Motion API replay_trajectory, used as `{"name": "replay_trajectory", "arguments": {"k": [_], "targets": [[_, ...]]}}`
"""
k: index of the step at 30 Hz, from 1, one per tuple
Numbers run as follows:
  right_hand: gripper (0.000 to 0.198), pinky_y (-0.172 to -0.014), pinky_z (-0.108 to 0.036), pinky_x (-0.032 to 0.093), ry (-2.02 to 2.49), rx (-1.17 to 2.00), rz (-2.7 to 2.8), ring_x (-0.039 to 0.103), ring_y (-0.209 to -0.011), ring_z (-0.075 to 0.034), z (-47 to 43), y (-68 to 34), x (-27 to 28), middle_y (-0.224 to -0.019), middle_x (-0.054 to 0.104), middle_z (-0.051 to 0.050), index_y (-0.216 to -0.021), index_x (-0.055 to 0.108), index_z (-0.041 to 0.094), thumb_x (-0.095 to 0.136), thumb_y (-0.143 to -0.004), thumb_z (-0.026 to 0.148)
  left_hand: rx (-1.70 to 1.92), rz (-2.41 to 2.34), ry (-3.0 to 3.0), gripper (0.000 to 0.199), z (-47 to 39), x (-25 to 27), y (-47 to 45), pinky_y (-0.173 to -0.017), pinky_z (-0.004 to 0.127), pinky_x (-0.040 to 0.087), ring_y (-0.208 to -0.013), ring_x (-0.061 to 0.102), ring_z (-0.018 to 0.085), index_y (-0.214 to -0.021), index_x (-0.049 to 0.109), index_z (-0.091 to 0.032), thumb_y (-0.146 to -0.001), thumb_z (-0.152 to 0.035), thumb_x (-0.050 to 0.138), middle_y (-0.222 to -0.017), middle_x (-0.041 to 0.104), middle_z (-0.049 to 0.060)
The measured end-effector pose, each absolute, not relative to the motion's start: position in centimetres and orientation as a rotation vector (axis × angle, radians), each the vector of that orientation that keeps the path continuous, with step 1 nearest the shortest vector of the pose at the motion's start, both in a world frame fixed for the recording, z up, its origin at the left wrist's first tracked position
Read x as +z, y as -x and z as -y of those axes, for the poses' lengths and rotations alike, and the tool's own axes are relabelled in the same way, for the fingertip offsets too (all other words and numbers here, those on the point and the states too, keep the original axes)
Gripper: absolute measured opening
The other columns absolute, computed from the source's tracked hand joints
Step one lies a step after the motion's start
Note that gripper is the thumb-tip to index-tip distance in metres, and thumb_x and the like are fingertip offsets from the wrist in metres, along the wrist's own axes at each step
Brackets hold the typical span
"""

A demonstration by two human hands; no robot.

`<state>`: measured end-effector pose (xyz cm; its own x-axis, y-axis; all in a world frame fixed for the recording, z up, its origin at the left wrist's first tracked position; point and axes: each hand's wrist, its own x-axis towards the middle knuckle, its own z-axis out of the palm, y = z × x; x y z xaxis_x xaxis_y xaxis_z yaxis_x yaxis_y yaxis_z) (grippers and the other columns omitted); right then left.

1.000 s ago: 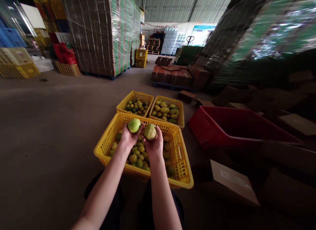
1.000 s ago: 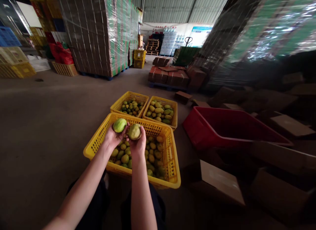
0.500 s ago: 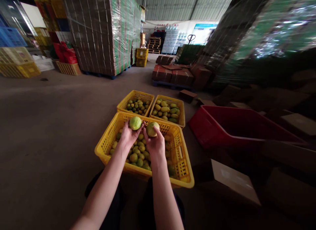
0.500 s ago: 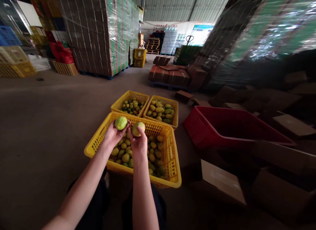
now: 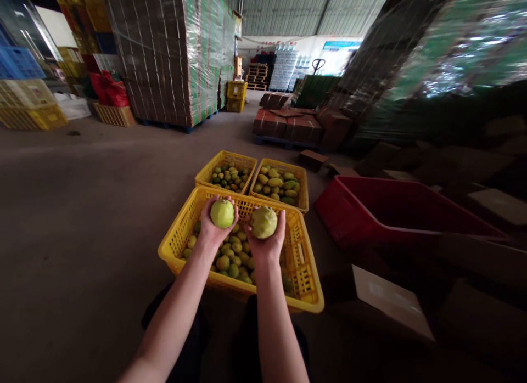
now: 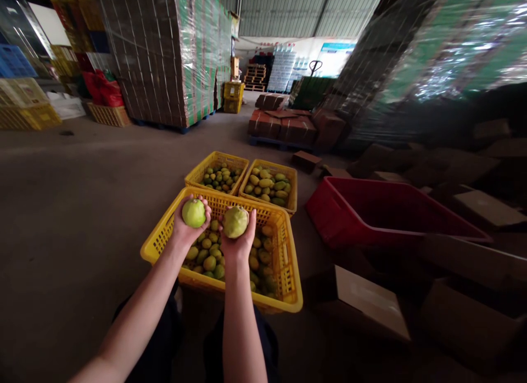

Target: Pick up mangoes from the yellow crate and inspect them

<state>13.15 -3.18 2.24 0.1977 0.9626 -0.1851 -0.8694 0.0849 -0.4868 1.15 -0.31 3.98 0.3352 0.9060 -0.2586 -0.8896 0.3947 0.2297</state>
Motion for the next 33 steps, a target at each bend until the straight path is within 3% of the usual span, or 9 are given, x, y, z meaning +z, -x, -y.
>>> {"name": "replay_trajectory", "arguments": {"k": [5,10,15,21,24,27,33], "targets": [[0.039,-0.035,-0.022,0.041,0.467,1.401,0.324,0.065,-0.053,-0.016,3.7,-13.1,2.2,-0.07,0.07,-0.001,-0.072,0.064,0.019,0.064,-0.075,0.058,1.193,-0.393,-0.259,0.036,0.8,4.1,-1.3,-0.044,0.021,0.047,-0.05,0.058,0.012,-0.061,0.063,-0.014,-0.089,-0.027,0.043,-0.057,0.061,0.004],[0.037,-0.034,-0.022,0.04,0.431,1.426,0.381,0.064,-0.052,-0.016,3.7,-13.0,2.1,-0.067,0.069,-0.002,-0.071,0.067,0.018,0.061,-0.077,0.055,1.17,-0.411,-0.347,0.035,1.0,4.3,-1.6,-0.043,0.022,0.046,-0.047,0.057,0.013,-0.057,0.061,-0.014,-0.085,-0.027,0.046,-0.055,0.06,0.005],[0.03,-0.044,-0.023,0.05,0.461,1.45,0.271,0.068,-0.064,-0.016,3.1,-13.1,1.7,-0.082,0.074,-0.002,-0.089,0.07,0.021,0.051,-0.087,0.044,1.145,-0.515,-0.019,0.022,0.2,3.8,-1.8,-0.048,0.024,0.053,-0.057,0.065,0.017,-0.08,0.065,-0.015,-0.087,-0.023,0.046,-0.066,0.066,0.005],[0.032,-0.068,-0.031,0.059,0.445,1.482,0.231,0.071,-0.087,-0.018,2.6,-13.4,0.7,-0.108,0.075,-0.006,-0.107,0.068,0.021,0.047,-0.088,0.035,1.211,-0.627,0.257,0.033,-1.2,2.4,-2.0,-0.053,0.031,0.059,-0.066,0.068,0.02,-0.11,0.062,-0.014,-0.093,-0.026,0.035,-0.077,0.067,0.008],[0.031,-0.072,-0.033,0.06,0.409,1.512,0.2,0.07,-0.095,-0.02,2.5,-13.6,0.1,-0.104,0.075,-0.007,-0.105,0.068,0.02,0.048,-0.085,0.032,1.159,-0.604,0.181,0.036,-1.0,2.6,-2.0,-0.052,0.033,0.06,-0.072,0.07,0.025,-0.116,0.06,-0.009,-0.093,-0.026,0.039,-0.081,0.069,0.013],[0.026,-0.073,-0.034,0.061,0.417,1.478,0.094,0.071,-0.089,-0.019,2.1,-13.6,-0.2,-0.09,0.075,-0.006,-0.095,0.068,0.02,0.047,-0.084,0.03,1.139,-0.539,0.101,0.039,-0.7,2.9,-2.0,-0.06,0.035,0.062,-0.079,0.072,0.026,-0.121,0.058,-0.005,-0.094,-0.026,0.04,-0.086,0.07,0.016],[0.019,-0.087,-0.044,0.06,0.429,1.374,0.048,0.071,-0.092,-0.021,1.5,-13.8,-0.5,-0.085,0.074,-0.005,-0.09,0.067,0.021,0.05,-0.082,0.025,1.226,-0.496,0.049,0.035,-0.8,3.4,-1.8,-0.07,0.028,0.062,-0.083,0.072,0.021,-0.121,0.059,-0.01,-0.092,-0.028,0.054,-0.088,0.072,0.012]]}}
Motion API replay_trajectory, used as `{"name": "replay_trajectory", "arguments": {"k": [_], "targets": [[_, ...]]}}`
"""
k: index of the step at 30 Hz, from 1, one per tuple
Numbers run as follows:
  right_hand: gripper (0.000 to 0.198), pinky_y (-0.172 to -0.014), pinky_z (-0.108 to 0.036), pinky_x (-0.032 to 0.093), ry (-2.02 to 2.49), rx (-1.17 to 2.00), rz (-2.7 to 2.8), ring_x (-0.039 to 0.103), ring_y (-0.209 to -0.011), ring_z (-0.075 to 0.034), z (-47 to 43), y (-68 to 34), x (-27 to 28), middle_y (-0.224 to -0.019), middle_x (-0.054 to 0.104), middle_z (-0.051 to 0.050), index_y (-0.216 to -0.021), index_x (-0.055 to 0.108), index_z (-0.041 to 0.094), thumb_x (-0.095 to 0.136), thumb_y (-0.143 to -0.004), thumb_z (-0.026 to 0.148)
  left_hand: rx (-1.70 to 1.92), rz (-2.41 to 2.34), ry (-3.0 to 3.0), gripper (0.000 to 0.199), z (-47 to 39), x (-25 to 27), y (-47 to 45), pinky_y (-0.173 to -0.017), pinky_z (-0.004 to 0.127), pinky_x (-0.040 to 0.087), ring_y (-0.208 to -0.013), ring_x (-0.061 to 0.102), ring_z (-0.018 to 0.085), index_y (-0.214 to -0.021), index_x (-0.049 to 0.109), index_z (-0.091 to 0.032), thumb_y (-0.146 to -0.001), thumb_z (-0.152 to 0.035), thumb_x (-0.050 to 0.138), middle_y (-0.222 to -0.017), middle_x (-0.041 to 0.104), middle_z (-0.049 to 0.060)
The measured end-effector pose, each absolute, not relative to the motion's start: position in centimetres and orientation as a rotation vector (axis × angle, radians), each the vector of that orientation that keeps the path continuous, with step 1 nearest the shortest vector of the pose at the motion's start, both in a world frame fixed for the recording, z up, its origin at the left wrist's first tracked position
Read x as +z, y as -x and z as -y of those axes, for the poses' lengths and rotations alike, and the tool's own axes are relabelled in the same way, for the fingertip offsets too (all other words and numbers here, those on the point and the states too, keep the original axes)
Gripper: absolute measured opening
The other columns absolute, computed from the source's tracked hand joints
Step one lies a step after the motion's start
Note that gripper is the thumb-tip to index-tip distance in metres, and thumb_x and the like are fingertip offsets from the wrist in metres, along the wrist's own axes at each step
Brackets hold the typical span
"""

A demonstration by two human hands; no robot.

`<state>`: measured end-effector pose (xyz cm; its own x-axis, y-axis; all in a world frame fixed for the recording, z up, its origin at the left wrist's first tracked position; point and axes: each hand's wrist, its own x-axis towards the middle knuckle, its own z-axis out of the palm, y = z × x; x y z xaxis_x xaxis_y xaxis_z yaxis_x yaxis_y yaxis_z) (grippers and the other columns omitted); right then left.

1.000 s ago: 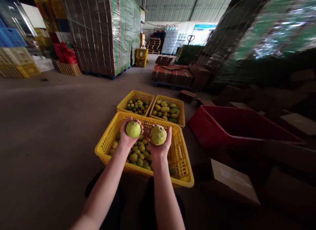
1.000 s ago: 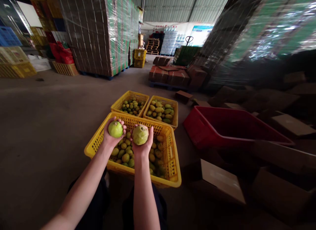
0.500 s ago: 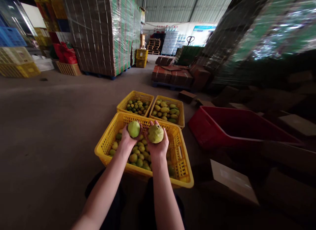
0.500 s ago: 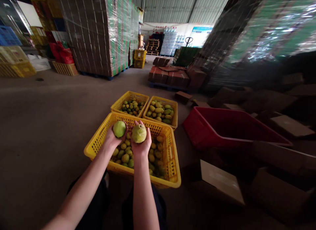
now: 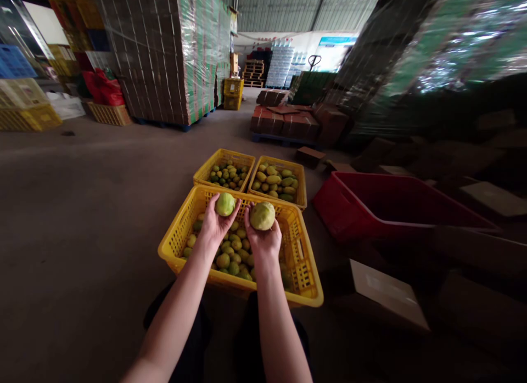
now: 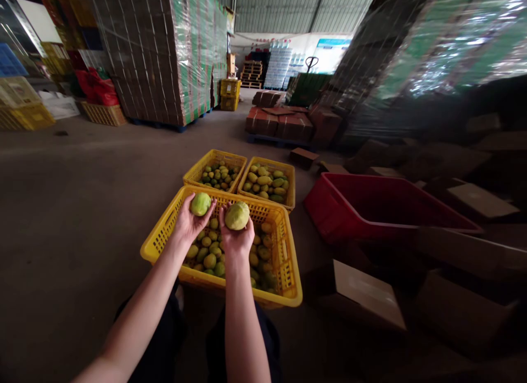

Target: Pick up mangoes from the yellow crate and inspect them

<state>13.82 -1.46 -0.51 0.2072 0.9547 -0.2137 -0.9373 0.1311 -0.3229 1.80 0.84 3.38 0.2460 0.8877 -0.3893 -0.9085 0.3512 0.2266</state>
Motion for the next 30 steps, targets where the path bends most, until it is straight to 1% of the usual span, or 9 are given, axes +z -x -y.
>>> {"name": "replay_trajectory", "arguments": {"k": [3,5,7,10,12,15,19,26,30], "targets": [[0.02,-0.087,-0.044,0.06,0.416,1.355,0.039,0.07,-0.096,-0.021,1.7,-13.8,-0.1,-0.09,0.074,-0.007,-0.094,0.067,0.02,0.051,-0.085,0.028,1.183,-0.459,0.048,0.039,-0.7,3.8,-1.2,-0.065,0.023,0.061,-0.082,0.072,0.021,-0.121,0.059,-0.008,-0.092,-0.033,0.053,-0.088,0.071,0.013],[0.022,-0.082,-0.041,0.061,0.397,1.352,0.013,0.07,-0.097,-0.022,2.0,-13.7,0.4,-0.093,0.074,-0.008,-0.096,0.067,0.019,0.054,-0.087,0.034,1.128,-0.415,0.046,0.045,-0.5,3.9,-0.9,-0.059,0.022,0.06,-0.078,0.071,0.02,-0.122,0.059,-0.007,-0.093,-0.04,0.049,-0.088,0.07,0.014],[0.026,-0.067,-0.031,0.062,0.359,1.393,-0.012,0.07,-0.089,-0.02,2.4,-13.8,0.8,-0.091,0.073,-0.008,-0.097,0.067,0.018,0.057,-0.086,0.04,1.093,-0.371,0.039,0.046,-0.2,4.0,-0.7,-0.055,0.021,0.058,-0.073,0.07,0.018,-0.124,0.059,-0.009,-0.094,-0.042,0.044,-0.086,0.07,0.013],[0.03,-0.045,-0.017,0.052,0.269,1.494,-0.018,0.064,-0.067,-0.012,3.0,-14.0,1.0,-0.086,0.071,-0.006,-0.095,0.066,0.017,0.06,-0.083,0.043,1.104,-0.263,0.046,0.042,0.2,4.0,-0.6,-0.057,0.02,0.058,-0.075,0.071,0.016,-0.125,0.059,-0.015,-0.094,-0.039,0.043,-0.087,0.071,0.009],[0.029,-0.047,-0.016,0.052,0.231,1.519,-0.026,0.062,-0.066,-0.011,3.3,-14.1,1.1,-0.086,0.07,-0.005,-0.094,0.066,0.017,0.062,-0.082,0.043,1.16,-0.196,0.081,0.04,0.2,4.0,-0.7,-0.062,0.019,0.059,-0.079,0.071,0.015,-0.125,0.059,-0.016,-0.093,-0.035,0.045,-0.087,0.072,0.008],[0.027,-0.059,-0.021,0.058,0.245,1.492,-0.046,0.065,-0.075,-0.013,3.4,-13.9,1.2,-0.088,0.071,-0.005,-0.095,0.065,0.018,0.062,-0.083,0.042,1.29,-0.185,0.122,0.041,-0.2,4.0,-0.6,-0.072,0.023,0.06,-0.082,0.072,0.017,-0.126,0.059,-0.016,-0.091,-0.028,0.044,-0.085,0.072,0.007],[0.021,-0.06,-0.021,0.058,0.301,1.477,0.037,0.067,-0.078,-0.014,3.2,-13.8,1.1,-0.089,0.073,-0.003,-0.094,0.066,0.02,0.062,-0.083,0.037,1.313,-0.216,0.09,0.038,-0.7,3.6,-0.7,-0.08,0.03,0.061,-0.086,0.072,0.019,-0.122,0.062,-0.016,-0.091,-0.028,0.044,-0.087,0.074,0.007],[0.018,-0.061,-0.022,0.057,0.33,1.448,0.105,0.067,-0.076,-0.013,3.3,-13.1,1.1,-0.091,0.073,-0.002,-0.091,0.067,0.021,0.063,-0.076,0.03,1.263,-0.303,0.075,0.026,0.2,3.7,-1.6,-0.081,0.031,0.06,-0.077,0.07,0.017,-0.099,0.067,-0.016,-0.091,-0.032,0.048,-0.079,0.071,0.005],[0.018,-0.053,-0.021,0.054,0.315,1.461,0.16,0.064,-0.069,-0.013,3.7,-12.7,1.3,-0.087,0.072,-0.001,-0.087,0.066,0.022,0.062,-0.071,0.029,1.215,-0.294,0.026,0.025,0.7,3.7,-2.0,-0.075,0.03,0.06,-0.069,0.068,0.016,-0.081,0.064,-0.017,-0.092,-0.029,0.046,-0.072,0.069,0.004]]}}
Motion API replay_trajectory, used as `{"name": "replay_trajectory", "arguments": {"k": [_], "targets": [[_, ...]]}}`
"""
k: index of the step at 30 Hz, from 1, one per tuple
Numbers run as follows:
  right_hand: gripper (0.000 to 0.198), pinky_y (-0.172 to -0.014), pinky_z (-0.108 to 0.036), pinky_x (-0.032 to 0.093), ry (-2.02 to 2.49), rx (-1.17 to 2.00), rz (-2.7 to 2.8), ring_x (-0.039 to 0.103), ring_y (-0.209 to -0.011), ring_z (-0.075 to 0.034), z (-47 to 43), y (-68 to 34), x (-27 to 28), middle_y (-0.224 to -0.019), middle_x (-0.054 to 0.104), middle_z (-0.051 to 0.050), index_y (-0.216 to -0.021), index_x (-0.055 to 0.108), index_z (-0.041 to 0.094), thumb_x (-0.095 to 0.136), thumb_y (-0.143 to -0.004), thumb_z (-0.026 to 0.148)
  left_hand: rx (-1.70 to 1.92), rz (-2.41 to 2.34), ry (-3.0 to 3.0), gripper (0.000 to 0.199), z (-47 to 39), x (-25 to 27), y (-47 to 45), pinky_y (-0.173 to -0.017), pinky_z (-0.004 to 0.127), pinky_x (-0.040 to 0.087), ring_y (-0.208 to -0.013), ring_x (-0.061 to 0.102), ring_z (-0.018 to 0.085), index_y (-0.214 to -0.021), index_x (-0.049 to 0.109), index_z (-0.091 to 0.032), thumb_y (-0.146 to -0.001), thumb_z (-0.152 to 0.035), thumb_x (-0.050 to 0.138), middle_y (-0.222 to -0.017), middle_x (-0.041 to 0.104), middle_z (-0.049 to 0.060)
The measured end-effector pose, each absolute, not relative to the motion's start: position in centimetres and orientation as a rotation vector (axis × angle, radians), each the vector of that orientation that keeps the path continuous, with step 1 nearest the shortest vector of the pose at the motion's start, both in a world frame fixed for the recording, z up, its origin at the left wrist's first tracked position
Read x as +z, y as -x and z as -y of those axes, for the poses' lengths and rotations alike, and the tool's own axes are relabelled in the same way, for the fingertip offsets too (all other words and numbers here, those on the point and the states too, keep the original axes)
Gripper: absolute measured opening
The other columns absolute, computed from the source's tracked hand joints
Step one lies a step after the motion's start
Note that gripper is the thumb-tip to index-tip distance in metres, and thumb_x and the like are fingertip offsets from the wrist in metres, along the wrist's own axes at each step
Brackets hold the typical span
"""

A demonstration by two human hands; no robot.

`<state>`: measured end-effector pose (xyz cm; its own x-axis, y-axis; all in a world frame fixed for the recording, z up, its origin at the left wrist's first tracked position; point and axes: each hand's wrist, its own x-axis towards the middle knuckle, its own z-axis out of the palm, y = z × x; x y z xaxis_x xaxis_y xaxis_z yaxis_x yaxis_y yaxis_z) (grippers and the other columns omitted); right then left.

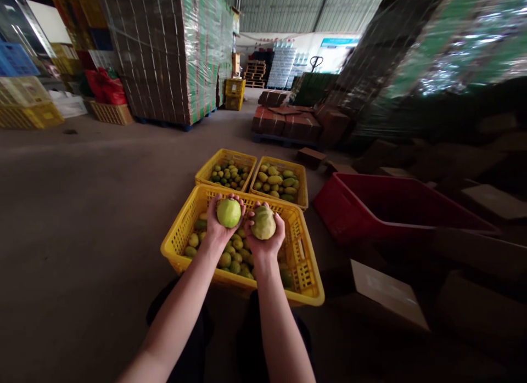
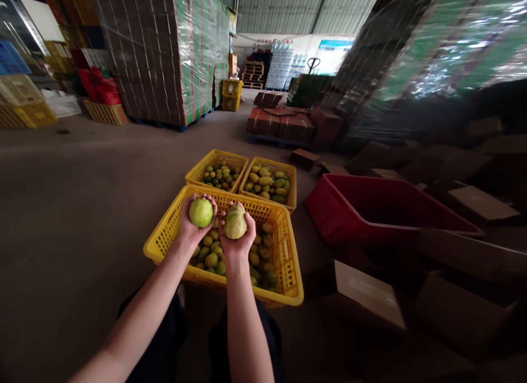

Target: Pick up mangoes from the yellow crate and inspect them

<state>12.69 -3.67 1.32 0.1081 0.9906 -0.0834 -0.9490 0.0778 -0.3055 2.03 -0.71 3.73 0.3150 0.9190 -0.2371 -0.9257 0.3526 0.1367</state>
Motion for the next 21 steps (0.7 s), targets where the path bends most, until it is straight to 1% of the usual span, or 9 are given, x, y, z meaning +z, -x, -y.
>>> {"name": "replay_trajectory", "arguments": {"k": [3,6,8,10,12,14,16,18,21], "targets": [[0.019,-0.042,-0.019,0.047,0.282,1.466,0.268,0.059,-0.059,-0.012,4.1,-12.5,1.5,-0.083,0.071,-0.001,-0.085,0.066,0.022,0.061,-0.069,0.032,1.186,-0.309,-0.05,0.026,1.1,4.0,-2.1,-0.066,0.029,0.059,-0.061,0.065,0.016,-0.075,0.063,-0.017,-0.091,-0.027,0.046,-0.065,0.066,0.004],[0.021,-0.035,-0.018,0.04,0.277,1.471,0.344,0.054,-0.05,-0.011,4.4,-12.5,1.8,-0.079,0.069,-0.001,-0.083,0.066,0.022,0.061,-0.07,0.039,1.171,-0.348,-0.095,0.025,1.3,4.4,-2.0,-0.056,0.027,0.055,-0.056,0.063,0.016,-0.074,0.063,-0.017,-0.089,-0.027,0.046,-0.061,0.064,0.004],[0.023,-0.034,-0.018,0.039,0.292,1.482,0.36,0.053,-0.049,-0.011,4.5,-12.5,2.0,-0.077,0.069,-0.001,-0.082,0.065,0.022,0.06,-0.074,0.043,1.166,-0.364,-0.091,0.022,1.4,4.6,-1.9,-0.054,0.026,0.054,-0.056,0.063,0.017,-0.076,0.064,-0.016,-0.087,-0.025,0.048,-0.06,0.064,0.004],[0.024,-0.034,-0.018,0.039,0.305,1.487,0.346,0.054,-0.049,-0.011,4.5,-12.4,2.1,-0.078,0.069,-0.001,-0.084,0.065,0.022,0.058,-0.078,0.045,1.183,-0.36,-0.061,0.019,1.4,4.5,-1.9,-0.058,0.026,0.055,-0.059,0.064,0.016,-0.078,0.065,-0.016,-0.085,-0.022,0.049,-0.061,0.065,0.003],[0.025,-0.039,-0.019,0.044,0.317,1.492,0.295,0.058,-0.055,-0.011,4.2,-12.2,2.0,-0.081,0.07,-0.001,-0.088,0.066,0.021,0.057,-0.081,0.044,1.213,-0.348,-0.021,0.018,1.3,4.1,-2.0,-0.063,0.026,0.056,-0.063,0.066,0.016,-0.08,0.066,-0.016,-0.083,-0.02,0.049,-0.065,0.067,0.003],[0.024,-0.05,-0.021,0.052,0.335,1.484,0.211,0.064,-0.064,-0.012,3.8,-12.1,1.7,-0.085,0.072,-0.001,-0.092,0.067,0.021,0.058,-0.081,0.04,1.244,-0.336,0.004,0.019,1.0,3.7,-2.1,-0.068,0.028,0.057,-0.069,0.068,0.018,-0.084,0.067,-0.015,-0.082,-0.019,0.049,-0.071,0.07,0.004],[0.019,-0.063,-0.024,0.057,0.355,1.45,0.116,0.068,-0.073,-0.013,3.3,-12.0,1.2,-0.087,0.074,0.0,-0.092,0.068,0.022,0.06,-0.081,0.036,1.264,-0.329,0.004,0.023,0.6,3.2,-2.1,-0.074,0.031,0.057,-0.077,0.07,0.02,-0.091,0.069,-0.014,-0.082,-0.02,0.049,-0.079,0.073,0.006],[0.014,-0.071,-0.027,0.059,0.368,1.398,0.028,0.07,-0.079,-0.014,2.9,-11.9,0.6,-0.085,0.075,0.002,-0.089,0.068,0.023,0.062,-0.079,0.03,1.291,-0.322,-0.003,0.029,0.1,2.9,-2.0,-0.079,0.032,0.057,-0.084,0.071,0.022,-0.1,0.07,-0.014,-0.084,-0.023,0.048,-0.085,0.074,0.008],[0.011,-0.078,-0.031,0.059,0.374,1.349,-0.056,0.072,-0.083,-0.015,2.3,-11.9,0.0,-0.081,0.075,0.003,-0.085,0.069,0.023,0.064,-0.075,0.023,1.311,-0.305,0.001,0.035,-0.5,2.3,-1.8,-0.081,0.032,0.057,-0.09,0.072,0.023,-0.108,0.07,-0.014,-0.086,-0.025,0.046,-0.09,0.075,0.009]]}}
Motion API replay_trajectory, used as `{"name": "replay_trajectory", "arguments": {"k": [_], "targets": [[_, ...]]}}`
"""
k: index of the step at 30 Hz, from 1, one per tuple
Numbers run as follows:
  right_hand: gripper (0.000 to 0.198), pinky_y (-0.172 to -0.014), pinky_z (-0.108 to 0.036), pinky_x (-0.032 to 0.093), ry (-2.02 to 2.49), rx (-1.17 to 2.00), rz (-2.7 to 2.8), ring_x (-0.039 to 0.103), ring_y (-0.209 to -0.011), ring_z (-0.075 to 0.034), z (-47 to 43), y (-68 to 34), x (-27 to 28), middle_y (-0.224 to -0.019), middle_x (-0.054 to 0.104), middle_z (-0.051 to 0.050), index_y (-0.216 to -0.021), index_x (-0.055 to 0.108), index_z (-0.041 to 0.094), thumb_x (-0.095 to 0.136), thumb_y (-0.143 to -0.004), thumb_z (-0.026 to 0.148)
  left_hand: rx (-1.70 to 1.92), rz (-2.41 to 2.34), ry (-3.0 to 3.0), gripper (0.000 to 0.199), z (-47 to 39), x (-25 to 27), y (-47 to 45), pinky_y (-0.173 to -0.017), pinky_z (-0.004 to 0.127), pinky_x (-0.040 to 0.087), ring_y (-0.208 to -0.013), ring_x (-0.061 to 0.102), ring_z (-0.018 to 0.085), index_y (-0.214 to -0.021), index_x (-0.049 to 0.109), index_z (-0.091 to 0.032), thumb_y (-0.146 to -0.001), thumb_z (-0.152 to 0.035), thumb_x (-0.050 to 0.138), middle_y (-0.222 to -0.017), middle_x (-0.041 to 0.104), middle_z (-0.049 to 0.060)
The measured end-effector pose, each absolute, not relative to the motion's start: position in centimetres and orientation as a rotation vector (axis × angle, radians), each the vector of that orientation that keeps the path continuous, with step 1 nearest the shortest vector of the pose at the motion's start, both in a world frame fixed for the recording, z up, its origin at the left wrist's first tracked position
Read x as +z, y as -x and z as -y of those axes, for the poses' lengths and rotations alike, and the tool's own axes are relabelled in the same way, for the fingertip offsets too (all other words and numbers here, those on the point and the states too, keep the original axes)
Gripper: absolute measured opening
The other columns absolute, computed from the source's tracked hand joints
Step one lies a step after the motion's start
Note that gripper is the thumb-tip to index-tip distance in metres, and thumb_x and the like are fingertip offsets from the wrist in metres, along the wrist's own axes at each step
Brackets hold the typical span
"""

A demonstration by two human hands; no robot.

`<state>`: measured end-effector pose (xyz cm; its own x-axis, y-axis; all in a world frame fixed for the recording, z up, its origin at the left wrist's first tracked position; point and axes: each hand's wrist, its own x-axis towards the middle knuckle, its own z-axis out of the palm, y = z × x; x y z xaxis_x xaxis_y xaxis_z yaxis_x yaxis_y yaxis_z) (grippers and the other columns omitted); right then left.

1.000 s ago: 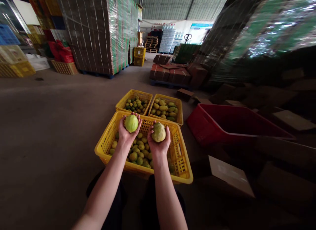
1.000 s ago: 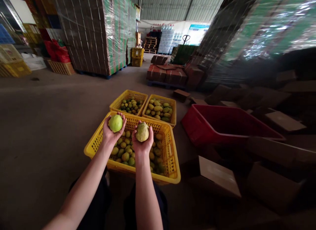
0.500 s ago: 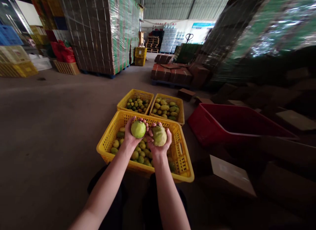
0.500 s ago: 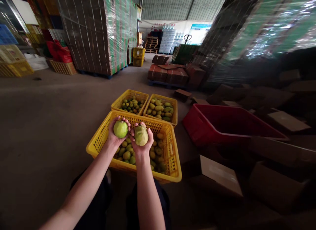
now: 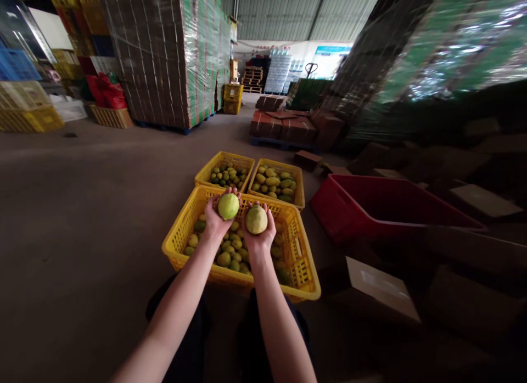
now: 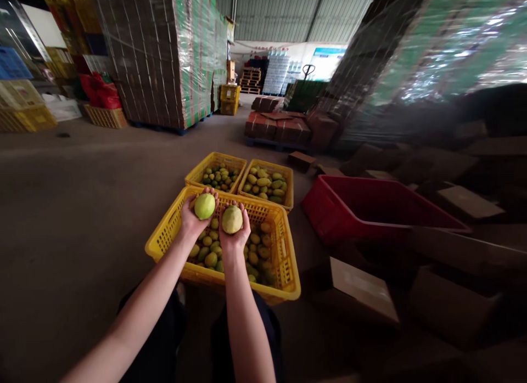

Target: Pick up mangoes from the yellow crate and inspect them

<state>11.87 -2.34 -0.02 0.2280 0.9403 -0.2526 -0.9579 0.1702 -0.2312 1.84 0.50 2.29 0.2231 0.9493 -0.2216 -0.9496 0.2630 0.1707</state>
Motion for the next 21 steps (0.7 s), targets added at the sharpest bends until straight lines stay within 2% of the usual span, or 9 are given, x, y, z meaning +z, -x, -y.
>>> {"name": "replay_trajectory", "arguments": {"k": [3,7,10,16,21], "targets": [[0.008,-0.079,-0.032,0.059,0.364,1.328,-0.095,0.073,-0.08,-0.016,1.9,-11.8,-0.5,-0.078,0.076,0.004,-0.082,0.068,0.023,0.066,-0.075,0.026,1.321,-0.305,0.071,0.036,-0.6,1.4,-2.1,-0.08,0.03,0.057,-0.09,0.072,0.021,-0.11,0.07,-0.016,-0.086,-0.023,0.045,-0.09,0.075,0.008],[0.018,-0.08,-0.036,0.059,0.361,1.317,-0.122,0.074,-0.08,-0.018,1.4,-11.9,-1.1,-0.082,0.077,0.003,-0.085,0.067,0.024,0.063,-0.078,0.04,1.339,-0.295,0.157,0.037,-0.4,0.2,-3.0,-0.081,0.027,0.056,-0.082,0.072,0.017,-0.105,0.071,-0.018,-0.089,-0.021,0.038,-0.084,0.075,0.006],[0.019,-0.084,-0.038,0.058,0.358,1.286,-0.057,0.074,-0.081,-0.018,1.0,-12.1,-1.5,-0.083,0.077,0.004,-0.086,0.067,0.024,0.064,-0.078,0.041,1.331,-0.302,0.15,0.039,-0.3,-0.2,-3.7,-0.081,0.027,0.056,-0.08,0.072,0.016,-0.104,0.071,-0.017,-0.09,-0.022,0.034,-0.084,0.074,0.007],[0.026,-0.091,-0.038,0.056,0.362,1.24,0.025,0.072,-0.084,-0.017,1.1,-12.2,-1.5,-0.09,0.076,0.003,-0.087,0.067,0.025,0.064,-0.082,0.05,1.341,-0.356,0.097,0.043,-0.3,-0.2,-4.5,-0.08,0.025,0.056,-0.089,0.071,0.018,-0.108,0.072,-0.017,-0.088,-0.025,0.035,-0.092,0.074,0.008],[0.035,-0.088,-0.037,0.057,0.409,1.215,0.005,0.071,-0.085,-0.018,1.6,-12.2,-1.3,-0.091,0.075,0.0,-0.089,0.068,0.024,0.058,-0.084,0.057,1.335,-0.387,0.02,0.045,0.0,-0.1,-4.4,-0.081,0.026,0.056,-0.092,0.071,0.018,-0.112,0.071,-0.017,-0.088,-0.025,0.035,-0.099,0.074,0.008]]}}
